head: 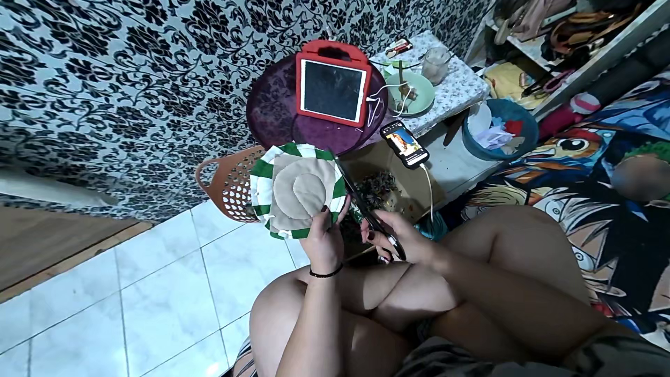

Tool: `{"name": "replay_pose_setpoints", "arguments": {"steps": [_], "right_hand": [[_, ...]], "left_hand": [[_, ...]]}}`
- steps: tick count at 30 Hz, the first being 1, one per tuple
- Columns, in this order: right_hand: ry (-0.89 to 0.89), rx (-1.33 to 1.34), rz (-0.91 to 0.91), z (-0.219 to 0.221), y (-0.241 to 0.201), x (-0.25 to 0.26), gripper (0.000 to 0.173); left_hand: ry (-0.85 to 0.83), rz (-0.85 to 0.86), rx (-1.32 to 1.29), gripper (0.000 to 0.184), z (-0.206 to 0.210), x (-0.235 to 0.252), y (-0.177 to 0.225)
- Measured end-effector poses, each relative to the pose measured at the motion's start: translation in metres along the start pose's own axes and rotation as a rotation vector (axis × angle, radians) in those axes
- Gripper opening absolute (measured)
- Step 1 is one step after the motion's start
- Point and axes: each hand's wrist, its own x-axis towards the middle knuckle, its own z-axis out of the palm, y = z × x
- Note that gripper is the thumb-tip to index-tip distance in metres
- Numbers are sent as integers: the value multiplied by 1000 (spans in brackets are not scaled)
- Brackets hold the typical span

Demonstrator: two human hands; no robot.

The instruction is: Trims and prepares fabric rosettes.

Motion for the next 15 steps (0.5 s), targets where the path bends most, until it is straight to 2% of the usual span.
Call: {"name": "replay_pose_setpoints", "arguments": {"steps": [10,15], "right_hand": [[36,16,-10,2,-1,-1,26],[24,21,-13,0,0,0,29]], "left_hand": [[1,-22,3,25,1,-3,-2],[-4,-31,2,26,1,-3,0]]}}
